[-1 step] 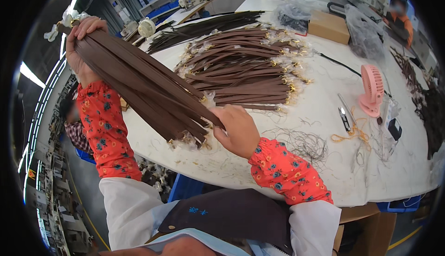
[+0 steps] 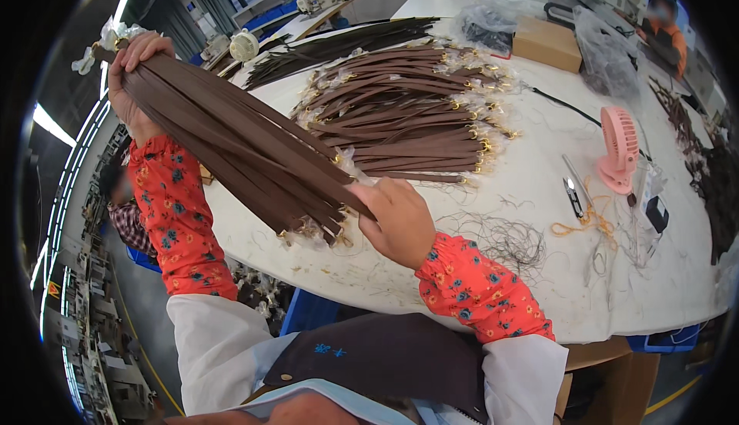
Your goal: Assembling and finishing leather bag straps by attaching hardware and trimming excess thread.
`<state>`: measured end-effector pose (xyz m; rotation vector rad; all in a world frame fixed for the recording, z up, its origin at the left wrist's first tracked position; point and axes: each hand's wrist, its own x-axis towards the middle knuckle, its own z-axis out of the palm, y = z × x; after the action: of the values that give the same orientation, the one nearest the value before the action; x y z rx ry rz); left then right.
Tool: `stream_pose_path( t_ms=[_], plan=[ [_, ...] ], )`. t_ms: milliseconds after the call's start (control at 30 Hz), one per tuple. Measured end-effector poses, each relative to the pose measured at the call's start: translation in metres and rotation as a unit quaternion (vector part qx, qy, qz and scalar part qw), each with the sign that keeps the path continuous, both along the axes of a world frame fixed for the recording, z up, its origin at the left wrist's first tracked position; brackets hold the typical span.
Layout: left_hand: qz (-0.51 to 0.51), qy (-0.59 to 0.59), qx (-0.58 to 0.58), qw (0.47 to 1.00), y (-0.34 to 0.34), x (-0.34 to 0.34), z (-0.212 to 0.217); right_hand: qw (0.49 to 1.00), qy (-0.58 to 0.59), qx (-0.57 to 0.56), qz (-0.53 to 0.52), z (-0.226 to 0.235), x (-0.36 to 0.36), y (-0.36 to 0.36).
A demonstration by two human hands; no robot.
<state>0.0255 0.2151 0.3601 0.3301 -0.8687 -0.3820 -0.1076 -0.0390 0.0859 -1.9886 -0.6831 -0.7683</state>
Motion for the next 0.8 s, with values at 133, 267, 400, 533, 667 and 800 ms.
stream_pose_path(
  t_ms=[133,267,400,533,667,800],
  plan=[
    [-0.023,0.001,-0.072,0.997,0.010,0.015,-0.009,0.990,-0.128,-0.056,-0.017,0.000,-0.029,0.011],
    [-0.048,-0.050,-0.163,0.984,0.003,0.020,-0.020,0.976,-0.066,-0.171,0.115,-0.003,-0.046,0.027],
    [-0.071,-0.060,-0.186,0.978,0.000,0.025,-0.022,0.970,0.008,-0.155,0.187,-0.009,-0.043,0.041],
    [-0.080,-0.080,-0.175,0.978,0.003,0.024,-0.018,0.970,0.003,-0.148,0.195,-0.022,-0.039,0.034],
    [-0.102,-0.076,-0.163,0.978,0.014,0.015,-0.012,0.979,0.050,-0.107,0.168,-0.010,-0.023,0.010],
    [-0.138,-0.087,-0.162,0.973,0.008,0.006,-0.004,0.994,0.082,0.052,0.059,0.000,0.005,-0.008]
  ],
)
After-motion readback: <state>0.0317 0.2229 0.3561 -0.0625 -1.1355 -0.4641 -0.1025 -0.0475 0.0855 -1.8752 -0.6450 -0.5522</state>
